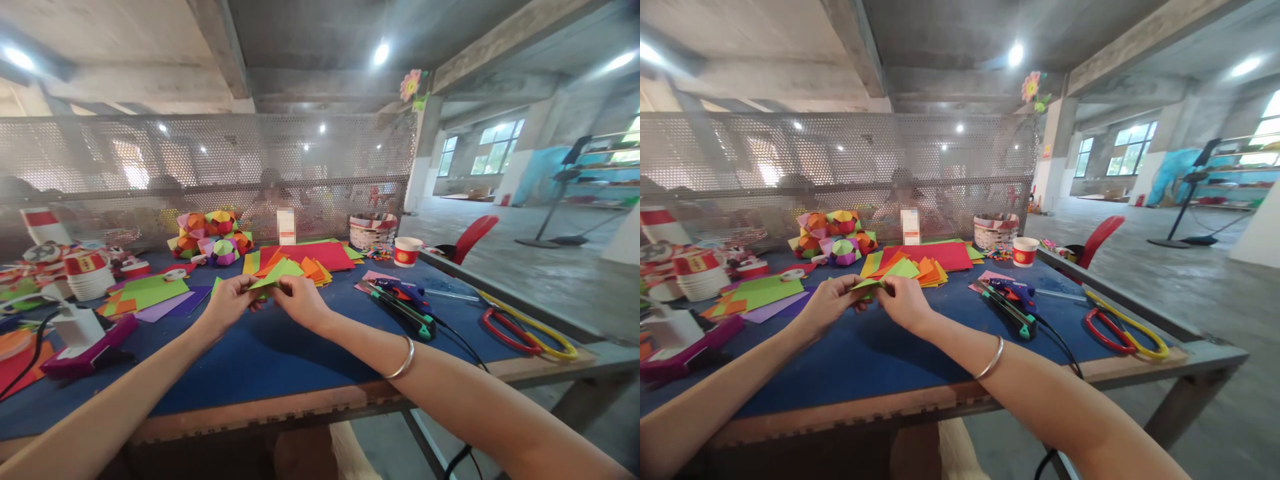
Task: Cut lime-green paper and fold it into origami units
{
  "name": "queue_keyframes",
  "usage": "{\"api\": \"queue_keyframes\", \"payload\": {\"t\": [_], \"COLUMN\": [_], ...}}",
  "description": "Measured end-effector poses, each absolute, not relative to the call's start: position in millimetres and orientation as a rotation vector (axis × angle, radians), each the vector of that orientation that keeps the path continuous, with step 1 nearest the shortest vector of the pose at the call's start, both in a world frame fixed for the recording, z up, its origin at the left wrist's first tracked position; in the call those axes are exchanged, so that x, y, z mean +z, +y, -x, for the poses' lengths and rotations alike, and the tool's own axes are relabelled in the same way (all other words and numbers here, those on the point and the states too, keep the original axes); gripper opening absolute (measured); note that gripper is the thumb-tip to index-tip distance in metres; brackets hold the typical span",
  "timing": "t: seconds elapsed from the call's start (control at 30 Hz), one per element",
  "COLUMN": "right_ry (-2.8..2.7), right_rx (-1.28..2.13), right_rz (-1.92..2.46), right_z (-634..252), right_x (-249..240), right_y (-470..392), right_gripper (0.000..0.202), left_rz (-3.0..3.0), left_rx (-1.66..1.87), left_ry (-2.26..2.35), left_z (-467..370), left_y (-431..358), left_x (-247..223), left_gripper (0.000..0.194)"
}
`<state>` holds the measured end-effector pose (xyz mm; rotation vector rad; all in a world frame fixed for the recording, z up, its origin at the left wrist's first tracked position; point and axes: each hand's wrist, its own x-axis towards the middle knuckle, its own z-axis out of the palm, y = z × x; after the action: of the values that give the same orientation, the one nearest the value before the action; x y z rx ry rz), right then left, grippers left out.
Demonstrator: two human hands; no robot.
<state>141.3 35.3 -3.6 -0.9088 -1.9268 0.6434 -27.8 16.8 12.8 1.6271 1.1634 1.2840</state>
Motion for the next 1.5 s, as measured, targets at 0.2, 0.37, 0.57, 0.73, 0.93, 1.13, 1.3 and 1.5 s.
{"api": "queue_keyframes", "payload": {"t": [0.2,0.37,0.57,0.73,0.93,1.13,1.3,1.5], "right_ry": [-1.907,-1.897,-1.909,-1.946,-1.933,-1.937,-1.966,-1.976], "right_rx": [0.652,0.597,0.609,0.613,0.637,0.678,0.723,0.684], "right_rz": [0.924,0.910,0.930,0.939,0.910,0.885,0.871,0.963], "right_z": [-144.0,-145.5,-144.0,-143.8,-145.2,-143.0,-142.8,-146.1], "right_x": [-2.3,-3.8,-4.8,-5.2,-7.0,-9.5,-12.5,-7.7], "right_y": [37.2,40.2,41.4,41.3,43.3,43.4,46.6,48.8], "right_gripper": [0.034,0.035,0.034,0.031,0.028,0.029,0.019,0.021], "left_rz": [-1.599,-1.554,-1.585,-1.641,-1.616,-1.604,-1.630,-1.658], "left_rx": [1.181,1.106,1.097,1.117,1.087,1.094,1.120,1.173], "left_ry": [1.144,1.162,1.243,1.285,1.201,1.192,1.249,1.293], "left_z": [28.9,33.1,33.3,33.3,32.7,33.7,32.4,35.3], "left_y": [20.3,24.4,27.5,29.3,27.1,24.4,24.7,25.8], "left_x": [10.4,6.1,4.7,4.3,3.7,6.7,8.1,10.1], "left_gripper": [0.037,0.037,0.032,0.020,0.019,0.018,0.014,0.031]}}
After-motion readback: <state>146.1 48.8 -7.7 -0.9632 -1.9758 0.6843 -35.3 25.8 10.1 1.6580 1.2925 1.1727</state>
